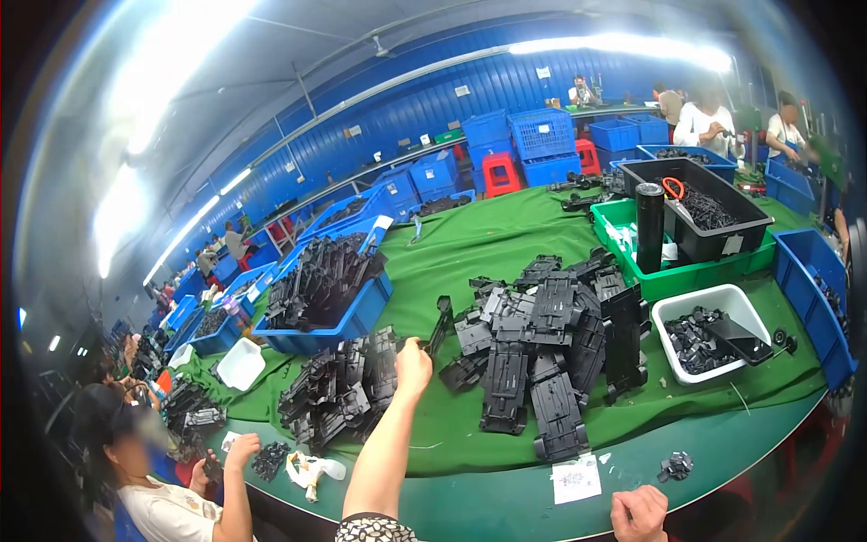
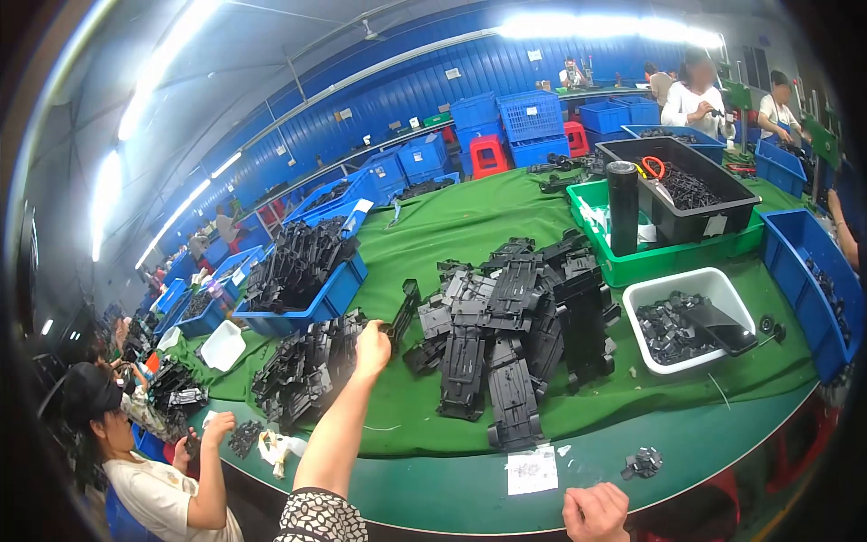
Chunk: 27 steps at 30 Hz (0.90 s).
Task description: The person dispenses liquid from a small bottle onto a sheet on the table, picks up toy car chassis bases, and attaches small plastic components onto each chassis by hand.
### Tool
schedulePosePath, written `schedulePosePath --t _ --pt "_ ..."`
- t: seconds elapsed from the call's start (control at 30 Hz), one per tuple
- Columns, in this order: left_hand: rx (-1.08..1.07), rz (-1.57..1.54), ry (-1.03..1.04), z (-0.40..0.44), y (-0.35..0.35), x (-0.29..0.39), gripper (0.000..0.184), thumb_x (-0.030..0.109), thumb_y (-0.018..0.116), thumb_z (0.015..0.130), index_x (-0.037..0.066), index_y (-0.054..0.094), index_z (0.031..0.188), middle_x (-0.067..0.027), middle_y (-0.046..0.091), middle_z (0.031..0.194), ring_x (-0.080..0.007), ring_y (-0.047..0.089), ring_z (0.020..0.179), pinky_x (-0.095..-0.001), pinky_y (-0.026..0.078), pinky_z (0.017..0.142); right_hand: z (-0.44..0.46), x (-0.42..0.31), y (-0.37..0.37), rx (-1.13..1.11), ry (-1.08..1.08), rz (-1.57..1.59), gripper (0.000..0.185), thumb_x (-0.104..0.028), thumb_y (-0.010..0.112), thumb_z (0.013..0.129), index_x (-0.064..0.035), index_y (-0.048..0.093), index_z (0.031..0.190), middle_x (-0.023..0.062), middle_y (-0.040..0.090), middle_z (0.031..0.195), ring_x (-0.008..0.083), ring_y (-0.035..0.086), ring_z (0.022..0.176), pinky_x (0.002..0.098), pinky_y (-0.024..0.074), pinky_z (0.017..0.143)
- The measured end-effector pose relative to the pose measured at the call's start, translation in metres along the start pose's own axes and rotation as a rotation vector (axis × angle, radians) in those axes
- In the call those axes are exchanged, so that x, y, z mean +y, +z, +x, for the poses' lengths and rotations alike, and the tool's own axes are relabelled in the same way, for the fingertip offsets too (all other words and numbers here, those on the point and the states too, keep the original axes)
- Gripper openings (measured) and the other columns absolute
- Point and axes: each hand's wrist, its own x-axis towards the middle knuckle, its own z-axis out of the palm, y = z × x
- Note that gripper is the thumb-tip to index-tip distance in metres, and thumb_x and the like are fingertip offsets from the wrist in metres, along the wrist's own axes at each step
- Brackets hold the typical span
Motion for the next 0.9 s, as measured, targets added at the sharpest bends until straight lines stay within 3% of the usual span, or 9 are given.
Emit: schedulePosePath --t 0.07,0.1,0.13,0.3,0.43,0.53,0.67,0.73,0.9 --pt "0.069 -0.084 -0.009 0.013 0.009 -0.030 0.042 0.005 0.048 0.081 -0.001 0.054 0.121 -0.0260 0.064 0.104 -0.0351 0.061 0.103 -0.0392 0.048 0.088 0.000 -0.001 -0.001 -0.006 0.003 0.004 0.011 0.003 0.065 0.077 0.0007 0.059 0.086 0.0143 0.056 0.070 0.0317 0.054 0.059 0.0400 0.0441 0.054" --pt "0.170 -0.302 -0.057 0.022 0.025 -0.054 0.034 0.004 0.046 0.080 -0.002 0.062 0.111 -0.0232 0.066 0.094 -0.0319 0.065 0.093 -0.0401 0.050 0.084 0.000 -0.001 -0.001 -0.015 0.008 0.004 0.011 0.004 0.065 0.077 0.0009 0.059 0.086 0.0145 0.056 0.070 0.0318 0.054 0.059 0.0400 0.0442 0.054" --pt "0.026 -0.622 -0.452 0.002 -0.013 -0.008 0.037 0.003 0.046 0.083 0.000 0.058 0.118 -0.0157 0.066 0.097 -0.0240 0.064 0.088 -0.0414 0.048 0.084 0.000 -0.001 -0.002 -0.025 0.012 0.004 0.011 0.004 0.065 0.077 0.0010 0.060 0.086 0.0147 0.057 0.070 0.0319 0.054 0.059 0.0399 0.0444 0.054" --pt "-0.034 -1.358 -0.526 -0.013 -0.025 -0.028 0.043 -0.001 0.045 0.088 0.002 0.048 0.130 -0.0121 0.058 0.113 -0.0241 0.062 0.089 -0.0482 0.048 0.075 0.001 -0.001 -0.002 -0.054 0.017 0.027 0.010 0.004 0.065 0.077 0.0013 0.060 0.085 0.0156 0.057 0.072 0.0330 0.054 0.060 0.0407 0.0448 0.055" --pt "-0.107 -1.535 -0.373 -0.061 -0.062 -0.002 0.033 0.000 0.044 0.093 0.000 0.049 0.125 -0.0092 0.061 0.109 -0.0198 0.063 0.093 -0.0379 0.055 0.074 -0.003 -0.001 -0.002 -0.081 0.009 0.039 0.010 0.003 0.064 0.077 0.0014 0.060 0.086 0.0160 0.058 0.073 0.0337 0.055 0.062 0.0411 0.0455 0.057" --pt "-0.101 -1.612 -0.341 -0.104 -0.086 0.013 0.030 0.001 0.043 0.094 0.001 0.050 0.123 -0.0077 0.061 0.109 -0.0199 0.063 0.093 -0.0375 0.056 0.074 -0.003 -0.001 -0.001 -0.063 -0.034 0.029 0.010 0.003 0.065 0.077 0.0016 0.060 0.086 0.0174 0.058 0.074 0.0356 0.055 0.064 0.0424 0.0463 0.058" --pt "-0.127 -1.672 -0.362 -0.167 -0.110 0.027 0.032 0.004 0.044 0.094 0.000 0.048 0.126 -0.0082 0.060 0.115 -0.0208 0.062 0.098 -0.0389 0.053 0.084 -0.002 -0.001 -0.002 -0.079 -0.056 0.046 0.002 -0.001 0.061 0.082 0.0008 0.061 0.083 0.0098 0.059 0.069 0.0208 0.054 0.056 0.0308 0.0422 0.051" --pt "-0.172 -1.670 -0.404 -0.199 -0.118 0.031 0.035 0.004 0.044 0.095 -0.001 0.046 0.129 -0.0108 0.058 0.118 -0.0218 0.061 0.102 -0.0395 0.050 0.089 -0.002 -0.002 -0.001 -0.076 -0.010 0.075 0.005 0.001 0.057 0.081 0.0021 0.061 0.077 0.0067 0.059 0.064 0.0131 0.053 0.051 0.0246 0.0375 0.047" --pt "-0.317 -1.703 -0.479 -0.264 -0.127 0.029 0.035 0.004 0.044 0.095 -0.003 0.045 0.129 -0.0154 0.058 0.120 -0.0234 0.060 0.106 -0.0402 0.049 0.093 0.030 -0.038 0.009 -0.289 0.422 0.551 0.008 0.001 0.064 0.078 0.0022 0.066 0.086 0.0097 0.064 0.071 0.0165 0.060 0.059 0.0269 0.0458 0.054"
